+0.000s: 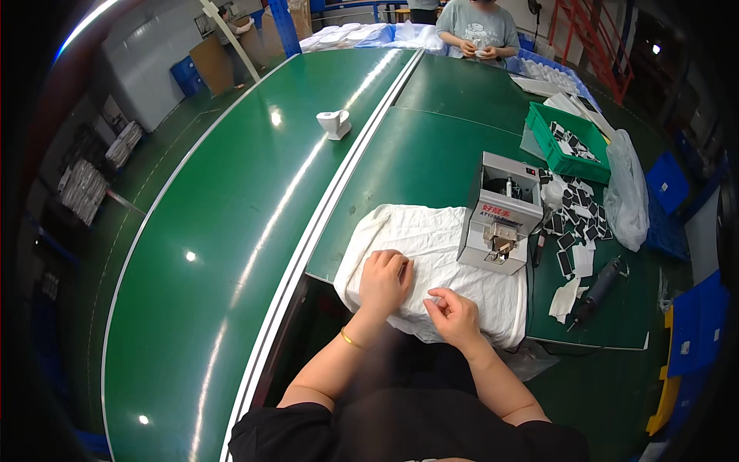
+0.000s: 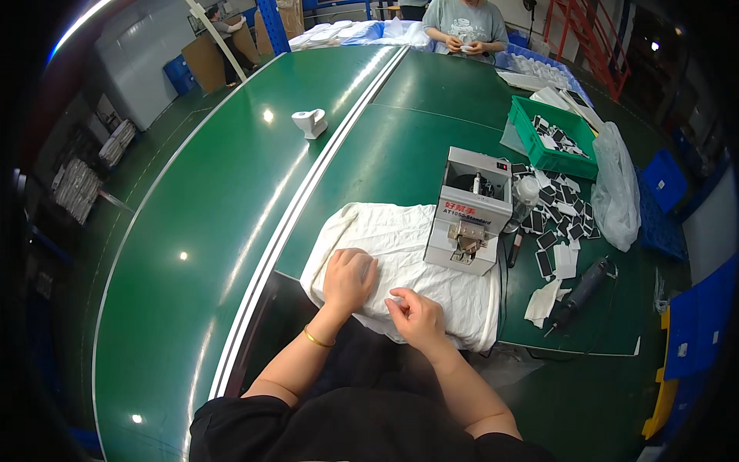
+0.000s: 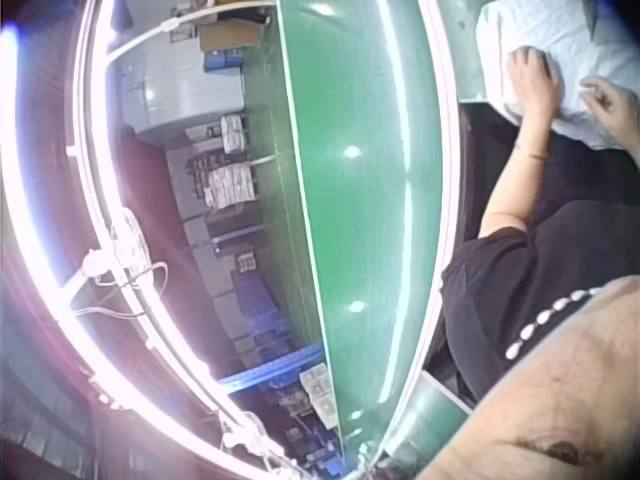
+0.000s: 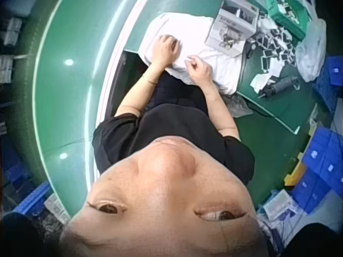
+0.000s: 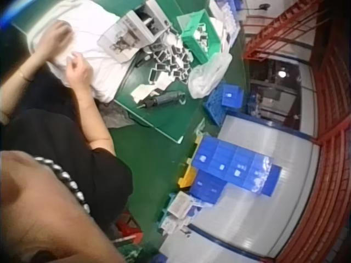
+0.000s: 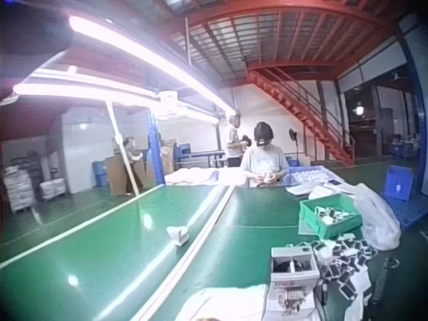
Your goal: Assembling plastic electronic housing components using an electric screwdriver at a production line workstation.
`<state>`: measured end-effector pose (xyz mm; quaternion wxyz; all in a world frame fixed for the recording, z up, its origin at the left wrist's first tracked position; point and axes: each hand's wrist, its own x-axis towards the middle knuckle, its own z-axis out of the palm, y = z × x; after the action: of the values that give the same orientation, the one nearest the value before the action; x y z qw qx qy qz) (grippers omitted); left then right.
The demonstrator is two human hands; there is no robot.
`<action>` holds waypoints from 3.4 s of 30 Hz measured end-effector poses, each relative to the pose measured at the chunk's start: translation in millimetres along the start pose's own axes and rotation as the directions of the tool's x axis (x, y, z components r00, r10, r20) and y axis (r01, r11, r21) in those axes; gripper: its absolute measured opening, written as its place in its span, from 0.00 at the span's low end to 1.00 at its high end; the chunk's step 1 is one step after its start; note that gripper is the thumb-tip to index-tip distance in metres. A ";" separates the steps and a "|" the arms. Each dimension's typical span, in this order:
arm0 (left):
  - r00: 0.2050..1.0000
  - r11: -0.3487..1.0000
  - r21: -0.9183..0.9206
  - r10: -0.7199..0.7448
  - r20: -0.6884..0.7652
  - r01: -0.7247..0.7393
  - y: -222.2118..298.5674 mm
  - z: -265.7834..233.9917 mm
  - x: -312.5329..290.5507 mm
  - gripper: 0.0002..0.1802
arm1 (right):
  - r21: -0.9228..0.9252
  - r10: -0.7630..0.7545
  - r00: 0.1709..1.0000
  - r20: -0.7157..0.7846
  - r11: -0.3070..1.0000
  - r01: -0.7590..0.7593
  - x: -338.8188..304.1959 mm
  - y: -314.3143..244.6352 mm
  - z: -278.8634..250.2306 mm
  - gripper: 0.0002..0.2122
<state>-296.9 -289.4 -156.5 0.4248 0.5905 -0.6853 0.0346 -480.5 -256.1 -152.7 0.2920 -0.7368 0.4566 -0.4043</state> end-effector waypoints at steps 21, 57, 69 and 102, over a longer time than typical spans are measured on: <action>1.000 1.000 -0.009 -0.004 -0.009 0.004 3.0 -0.7 2.1 0.05 | -0.013 -0.010 1.000 0.001 1.000 0.010 1.1 4.8 1.1 0.09; 0.999 1.000 0.003 0.030 0.014 -0.030 1.2 3.6 1.8 0.06 | -0.026 -0.066 0.997 -0.029 0.998 0.065 0.8 3.6 -1.9 0.10; 1.000 1.000 0.016 0.009 0.017 -0.009 0.2 1.9 -2.2 0.05 | -0.009 -0.055 0.998 -0.002 0.998 0.055 -1.0 8.0 4.1 0.10; 0.999 0.999 0.016 0.050 0.018 -0.050 1.8 4.5 -0.1 0.04 | 0.038 0.004 1.000 0.022 0.999 -0.005 -1.7 3.4 -2.2 0.11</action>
<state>-300.9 -291.2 -158.7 0.4129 0.5769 -0.7033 0.0455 -484.3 -256.1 -154.9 0.3120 -0.7343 0.4473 -0.4043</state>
